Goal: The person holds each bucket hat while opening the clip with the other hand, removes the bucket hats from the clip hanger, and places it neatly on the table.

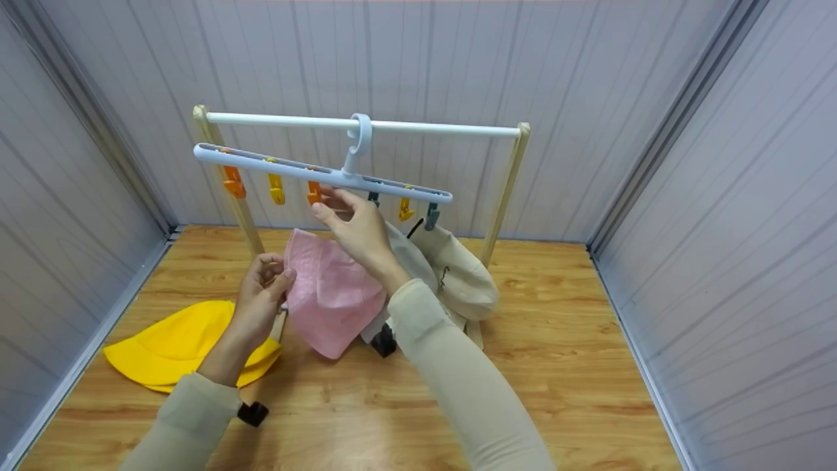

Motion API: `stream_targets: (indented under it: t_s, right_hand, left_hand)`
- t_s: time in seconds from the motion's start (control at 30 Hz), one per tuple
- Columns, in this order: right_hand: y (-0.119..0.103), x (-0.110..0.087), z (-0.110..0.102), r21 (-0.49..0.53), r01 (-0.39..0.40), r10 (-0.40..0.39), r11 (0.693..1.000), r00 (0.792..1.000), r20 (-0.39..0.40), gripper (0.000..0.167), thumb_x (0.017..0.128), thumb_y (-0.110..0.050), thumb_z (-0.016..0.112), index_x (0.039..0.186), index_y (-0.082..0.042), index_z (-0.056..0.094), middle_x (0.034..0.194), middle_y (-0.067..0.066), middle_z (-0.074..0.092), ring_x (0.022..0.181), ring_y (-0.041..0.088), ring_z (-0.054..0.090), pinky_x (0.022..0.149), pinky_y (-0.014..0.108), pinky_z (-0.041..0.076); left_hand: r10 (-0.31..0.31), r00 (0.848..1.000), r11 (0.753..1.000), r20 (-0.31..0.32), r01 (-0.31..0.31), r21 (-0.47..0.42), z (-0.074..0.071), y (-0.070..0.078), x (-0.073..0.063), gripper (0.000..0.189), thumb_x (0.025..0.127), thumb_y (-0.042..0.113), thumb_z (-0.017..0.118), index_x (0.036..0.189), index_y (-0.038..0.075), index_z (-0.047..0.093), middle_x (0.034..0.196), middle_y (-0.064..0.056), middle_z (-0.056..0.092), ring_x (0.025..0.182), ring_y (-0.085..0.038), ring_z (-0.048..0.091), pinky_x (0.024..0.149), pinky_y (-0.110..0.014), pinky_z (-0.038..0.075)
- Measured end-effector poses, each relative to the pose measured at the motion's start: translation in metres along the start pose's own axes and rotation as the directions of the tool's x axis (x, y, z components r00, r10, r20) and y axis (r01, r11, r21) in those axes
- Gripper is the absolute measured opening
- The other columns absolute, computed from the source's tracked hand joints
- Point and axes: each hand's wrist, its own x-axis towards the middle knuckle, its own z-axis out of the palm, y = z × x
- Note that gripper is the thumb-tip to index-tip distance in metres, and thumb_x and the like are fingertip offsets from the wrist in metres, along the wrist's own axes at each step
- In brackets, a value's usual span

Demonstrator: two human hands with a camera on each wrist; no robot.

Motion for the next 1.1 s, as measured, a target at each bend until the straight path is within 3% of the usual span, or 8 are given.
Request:
stream_targets:
  t_s: [0.17, 0.37, 0.53, 0.83, 1.1]
  right_hand:
    - [0.001, -0.008, -0.01, 0.035, 0.011, -0.011, 0.999, 1.0, 0.005, 0.046, 0.105, -0.022, 0.07, 0.147, -0.007, 0.062, 0.138, 0.009, 0.07, 0.125, 0.034, 0.069, 0.108, 0.038, 0.053]
    - [0.006, -0.018, -0.024, 0.049, 0.02, -0.019, 0.999, 1.0, -0.019, 0.04, 0.105, -0.017, 0.069, 0.142, -0.002, 0.064, 0.137, 0.017, 0.07, 0.122, 0.032, 0.07, 0.107, 0.04, 0.054]
    - [0.012, -0.026, -0.034, 0.059, 0.022, -0.019, 0.998, 0.999, -0.05, 0.038, 0.105, -0.013, 0.069, 0.14, 0.001, 0.065, 0.132, 0.021, 0.07, 0.122, 0.041, 0.069, 0.105, 0.039, 0.056]
    - [0.027, -0.045, -0.051, 0.038, -0.002, 0.005, 0.999, 0.996, -0.087, 0.036, 0.105, -0.015, 0.069, 0.138, -0.001, 0.066, 0.132, 0.021, 0.071, 0.117, 0.041, 0.07, 0.103, 0.041, 0.057]
    - [0.053, -0.068, -0.067, 0.002, 0.018, -0.018, 1.0, 0.99, -0.137, 0.034, 0.105, -0.012, 0.068, 0.136, 0.002, 0.066, 0.131, 0.024, 0.069, 0.124, 0.041, 0.066, 0.1, 0.027, 0.056]
  left_hand:
    - [-0.003, 1.0, 1.0, 0.009, 0.003, 0.0, 0.0, 0.004, -0.002, 0.02, 0.108, 0.007, 0.06, 0.127, 0.012, 0.054, 0.124, -0.012, 0.06, 0.105, -0.027, 0.061, 0.081, -0.031, 0.057]
    - [-0.003, 1.0, 1.0, 0.023, 0.002, 0.023, 0.0, 0.008, -0.004, 0.022, 0.109, 0.007, 0.059, 0.129, 0.013, 0.052, 0.128, -0.012, 0.059, 0.111, -0.028, 0.061, 0.09, -0.033, 0.057]
    - [0.004, 0.999, 1.0, 0.036, -0.005, 0.028, 0.001, 0.014, -0.007, 0.023, 0.109, 0.008, 0.06, 0.13, 0.013, 0.052, 0.13, -0.012, 0.059, 0.114, -0.029, 0.061, 0.094, -0.037, 0.056]
    - [0.048, 0.998, 0.999, 0.044, -0.048, 0.002, 0.006, 0.022, -0.01, 0.023, 0.107, 0.005, 0.062, 0.127, 0.011, 0.054, 0.124, -0.013, 0.061, 0.109, -0.03, 0.063, 0.089, -0.032, 0.058]
    - [0.041, 0.998, 0.999, 0.053, -0.041, 0.008, 0.005, 0.023, -0.013, 0.023, 0.107, 0.006, 0.061, 0.128, 0.012, 0.053, 0.125, -0.014, 0.06, 0.111, -0.03, 0.063, 0.091, -0.034, 0.059]
